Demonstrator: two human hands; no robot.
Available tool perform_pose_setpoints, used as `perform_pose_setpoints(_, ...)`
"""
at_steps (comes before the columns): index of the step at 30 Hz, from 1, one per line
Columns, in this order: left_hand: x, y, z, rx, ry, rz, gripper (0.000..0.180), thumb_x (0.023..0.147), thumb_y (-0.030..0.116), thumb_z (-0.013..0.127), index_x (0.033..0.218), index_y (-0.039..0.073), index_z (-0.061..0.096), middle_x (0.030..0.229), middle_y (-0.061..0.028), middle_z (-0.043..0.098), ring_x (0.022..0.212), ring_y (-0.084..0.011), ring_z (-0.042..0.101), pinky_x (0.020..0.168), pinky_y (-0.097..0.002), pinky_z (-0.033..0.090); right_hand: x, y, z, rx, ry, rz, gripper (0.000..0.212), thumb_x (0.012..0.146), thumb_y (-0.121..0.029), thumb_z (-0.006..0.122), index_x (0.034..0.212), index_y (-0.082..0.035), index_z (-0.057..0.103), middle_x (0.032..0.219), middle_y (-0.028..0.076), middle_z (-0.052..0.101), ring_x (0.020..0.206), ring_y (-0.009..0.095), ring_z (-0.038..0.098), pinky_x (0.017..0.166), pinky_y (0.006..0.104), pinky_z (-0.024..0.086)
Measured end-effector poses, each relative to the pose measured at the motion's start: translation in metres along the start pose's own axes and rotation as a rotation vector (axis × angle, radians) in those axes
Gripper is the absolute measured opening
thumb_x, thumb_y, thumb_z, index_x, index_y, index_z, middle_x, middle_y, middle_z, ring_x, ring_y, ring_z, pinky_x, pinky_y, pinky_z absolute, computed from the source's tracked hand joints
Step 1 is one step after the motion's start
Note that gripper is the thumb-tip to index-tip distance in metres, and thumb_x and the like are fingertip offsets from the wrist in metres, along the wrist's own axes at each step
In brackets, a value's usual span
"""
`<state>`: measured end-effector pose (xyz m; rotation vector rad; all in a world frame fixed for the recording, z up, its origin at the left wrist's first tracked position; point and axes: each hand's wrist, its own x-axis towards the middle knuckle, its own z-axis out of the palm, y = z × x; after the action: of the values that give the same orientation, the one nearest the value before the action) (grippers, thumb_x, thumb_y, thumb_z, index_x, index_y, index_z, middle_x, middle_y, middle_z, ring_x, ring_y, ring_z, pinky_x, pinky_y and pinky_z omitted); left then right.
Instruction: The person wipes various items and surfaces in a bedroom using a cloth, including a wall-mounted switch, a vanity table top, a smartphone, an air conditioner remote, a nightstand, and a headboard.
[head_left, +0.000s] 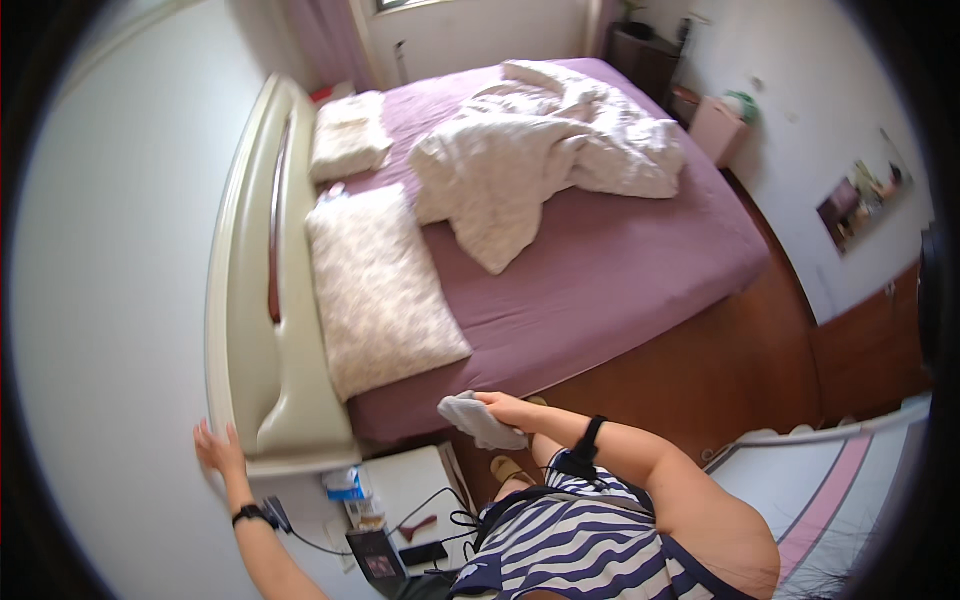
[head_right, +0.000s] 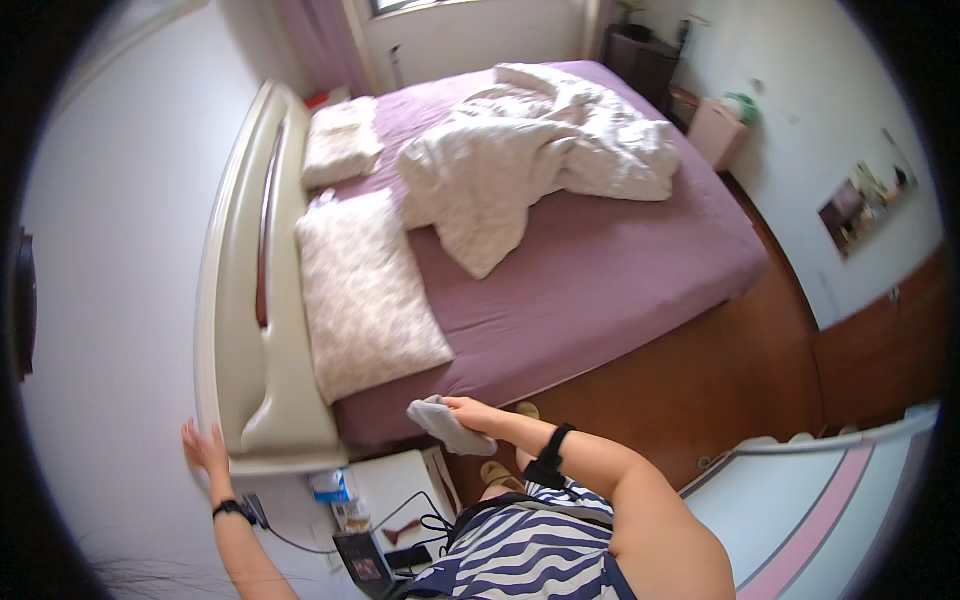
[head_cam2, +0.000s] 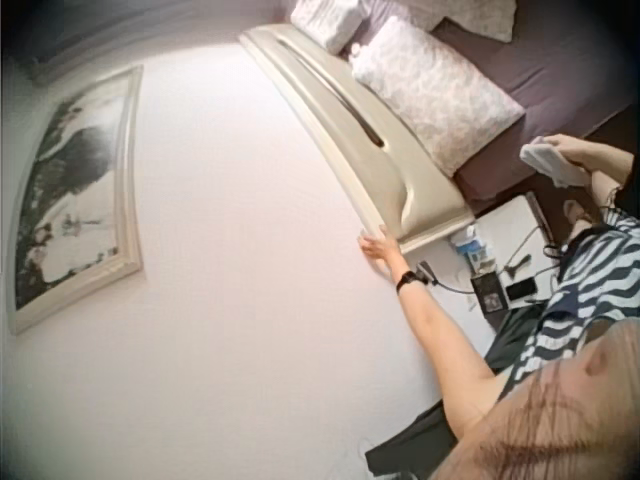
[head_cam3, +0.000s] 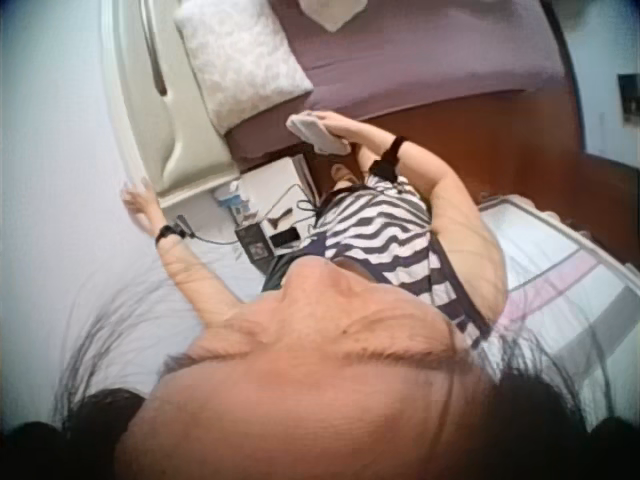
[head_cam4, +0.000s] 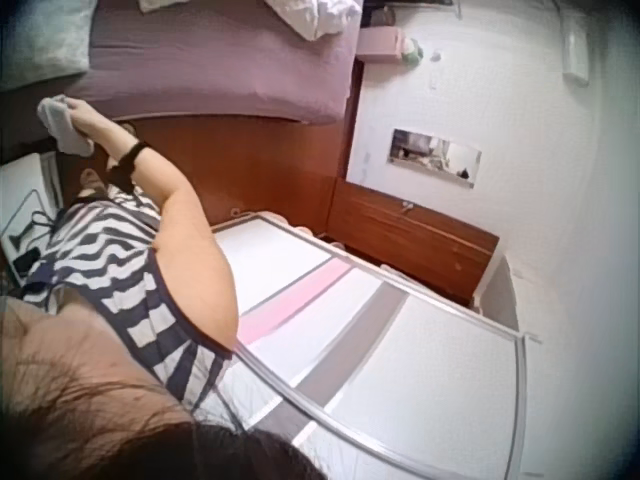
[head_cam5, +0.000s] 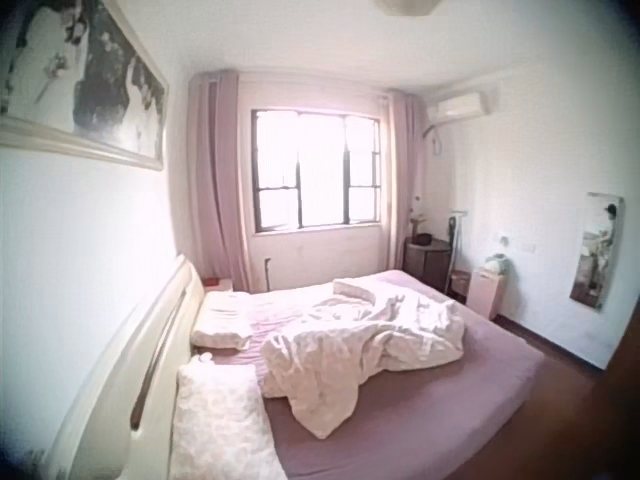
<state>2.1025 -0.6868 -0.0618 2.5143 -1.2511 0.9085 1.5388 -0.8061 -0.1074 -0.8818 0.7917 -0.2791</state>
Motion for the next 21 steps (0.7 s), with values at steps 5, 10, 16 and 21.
perform_pose_setpoints(5, -0.007, 0.157, -0.051, -0.583, -0.266, 0.031, 0.032, 0.085, 0.021, 0.057, 0.112, 0.004, 0.05, 0.117, -0.0142, 0.045, 0.113, -0.0301, 0.042, 0.095, -0.0407, 0.034, -0.136, -0.012, -0.111, 0.232, 0.409, -0.252, 0.03, 0.093, -0.02, 0.047, 0.121, -0.01, 0.051, 0.095, 0.007, 0.063, 0.079, 0.016, 0.061, 0.065, 0.0311, 0.052)
perform_pose_setpoints(10, -0.08, 0.309, -0.122, -0.908, -0.498, 0.21, 0.032, 0.081, 0.012, 0.057, 0.11, 0.003, 0.048, 0.112, -0.0137, 0.044, 0.103, -0.0267, 0.044, 0.087, -0.0369, 0.039, -0.239, -0.011, -0.151, 0.391, 0.532, -0.236, 0.029, 0.096, -0.018, 0.04, 0.121, -0.009, 0.051, 0.098, 0.007, 0.063, 0.081, 0.017, 0.061, 0.07, 0.0317, 0.052)
perform_pose_setpoints(16, -0.175, 0.555, -0.219, -1.122, -1.045, 0.529, 0.03, 0.083, 0.009, 0.061, 0.111, 0.004, 0.051, 0.097, -0.0127, 0.055, 0.08, -0.0216, 0.057, 0.072, -0.032, 0.048, -0.351, 0.053, -0.245, 0.401, 0.702, -0.382, 0.031, 0.094, -0.015, 0.047, 0.124, -0.007, 0.051, 0.11, 0.005, 0.059, 0.095, 0.014, 0.056, 0.084, 0.0282, 0.047)
perform_pose_setpoints(21, -0.24, 0.736, -0.308, -1.111, -1.278, 0.977, 0.029, 0.085, 0.02, 0.06, 0.107, 0.001, 0.056, 0.098, -0.0137, 0.062, 0.086, -0.0225, 0.062, 0.075, -0.0308, 0.049, -0.468, 0.079, -0.32, 0.364, 0.9, -0.332, 0.029, 0.093, -0.01, 0.048, 0.121, -0.005, 0.052, 0.11, 0.005, 0.059, 0.093, 0.014, 0.058, 0.084, 0.0278, 0.048)
